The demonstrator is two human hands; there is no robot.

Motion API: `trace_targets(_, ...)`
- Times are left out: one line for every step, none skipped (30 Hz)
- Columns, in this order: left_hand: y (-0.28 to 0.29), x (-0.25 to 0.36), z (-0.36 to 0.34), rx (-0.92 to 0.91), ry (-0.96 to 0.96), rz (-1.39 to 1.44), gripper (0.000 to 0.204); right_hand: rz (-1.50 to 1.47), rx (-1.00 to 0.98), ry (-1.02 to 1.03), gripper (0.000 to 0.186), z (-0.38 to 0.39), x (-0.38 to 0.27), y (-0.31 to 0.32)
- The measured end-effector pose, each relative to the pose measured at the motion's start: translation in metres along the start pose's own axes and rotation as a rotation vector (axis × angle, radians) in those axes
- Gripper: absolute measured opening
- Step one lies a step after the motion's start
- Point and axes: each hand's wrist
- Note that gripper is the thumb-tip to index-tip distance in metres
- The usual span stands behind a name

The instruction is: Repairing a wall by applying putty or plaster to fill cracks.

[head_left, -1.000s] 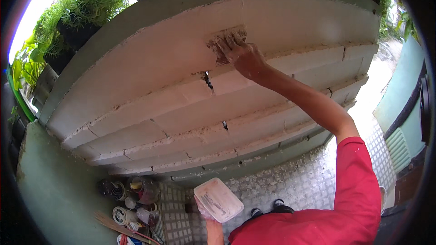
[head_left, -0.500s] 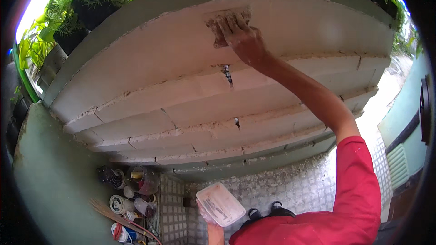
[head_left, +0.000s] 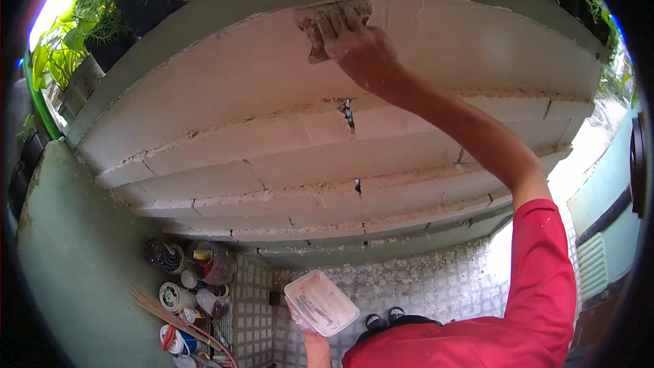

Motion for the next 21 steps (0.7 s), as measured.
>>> trace_targets(-0.002, -0.003, -0.002, 0.006, -0.010, 0.003, 0.063, -0.020, -0.030, -0.012, 0.007, 0.002, -0.004, -0.007)
trace_targets(-0.004, -0.007, -0.003, 0.029, -0.003, 0.039, 0.063, 0.011, -0.121, -0.002, 0.008, 0.007, -0.010, -0.014)
trace_targets(-0.007, -0.011, -0.006, 0.014, -0.034, 0.018, 0.063, 0.054, -0.188, -0.011, 0.008, 0.011, -0.013, -0.020)
trace_targets(-0.010, -0.015, -0.007, 0.019, -0.036, 0.003, 0.065, 0.038, -0.210, 0.012, 0.008, 0.017, -0.018, -0.024)
trace_targets(-0.013, -0.017, -0.006, 0.068, -0.015, -0.007, 0.067, 0.057, -0.035, -0.029, 0.011, 0.022, -0.025, -0.027)
trace_targets(-0.016, -0.021, -0.007, 0.017, -0.042, -0.013, 0.067, 0.071, 0.057, -0.045, 0.012, 0.031, -0.028, -0.027)
trace_targets(-0.019, -0.025, -0.004, -0.006, -0.057, -0.138, 0.065, 0.083, 0.149, -0.063, 0.014, 0.038, -0.031, -0.026)
trace_targets(-0.021, -0.028, -0.003, -0.017, -0.064, -0.199, 0.065, -0.010, 0.020, -0.002, 0.016, 0.050, -0.033, -0.022)
trace_targets(-0.023, -0.031, -0.001, -0.027, -0.072, -0.260, 0.064, -0.069, -0.132, 0.031, 0.017, 0.056, -0.031, -0.020)
trace_targets(-0.024, -0.030, 0.000, -0.014, -0.029, -0.128, 0.064, -0.106, -0.113, 0.060, 0.018, 0.062, -0.029, -0.016)
trace_targets(-0.024, -0.030, 0.002, 0.043, 0.035, 0.016, 0.063, -0.205, -0.252, 0.015, 0.019, 0.067, -0.024, -0.013)
trace_targets(-0.024, -0.033, 0.005, -0.011, 0.014, -0.003, 0.063, -0.282, -0.351, -0.040, 0.020, 0.070, -0.015, -0.010)
trace_targets(-0.023, -0.034, 0.009, -0.032, 0.021, 0.014, 0.063, -0.294, -0.381, -0.035, 0.020, 0.071, -0.004, -0.008)
trace_targets(-0.022, -0.037, 0.013, -0.068, 0.043, 0.048, 0.063, -0.522, -0.121, -0.154, 0.021, 0.073, 0.011, -0.005)
trace_targets(-0.020, -0.039, 0.015, -0.055, 0.025, 0.031, 0.063, -0.719, 0.192, -0.246, 0.023, 0.074, 0.026, -0.003)
trace_targets(-0.018, -0.042, 0.018, -0.026, -0.004, 0.018, 0.063, -0.722, 0.146, -0.417, 0.022, 0.077, 0.044, 0.001)
trace_targets(-0.015, -0.043, 0.022, -0.030, 0.001, 0.057, 0.064, -0.700, 0.135, -0.571, 0.022, 0.084, 0.063, 0.005)
trace_targets(-0.013, -0.045, 0.026, 0.017, -0.020, -0.005, 0.064, -0.792, 0.026, -0.712, 0.022, 0.091, 0.084, 0.010)
trace_targets(-0.011, -0.045, 0.027, 0.019, -0.020, -0.008, 0.064, -0.878, -0.084, -0.850, 0.025, 0.098, 0.100, 0.014)
trace_targets(-0.009, -0.045, 0.026, -0.011, 0.022, -0.019, 0.064, -0.871, -0.084, -0.854, 0.025, 0.104, 0.109, 0.017)
trace_targets(-0.007, -0.043, 0.025, 0.011, -0.009, -0.005, 0.064, -0.974, 0.026, -0.881, 0.028, 0.105, 0.115, 0.018)
Point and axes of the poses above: each hand's wrist, its own z-axis away from the middle knuckle, its own y-axis out of the back of the hand, x = y × z, and after that the axes turned 10 degrees about -x, right-handed
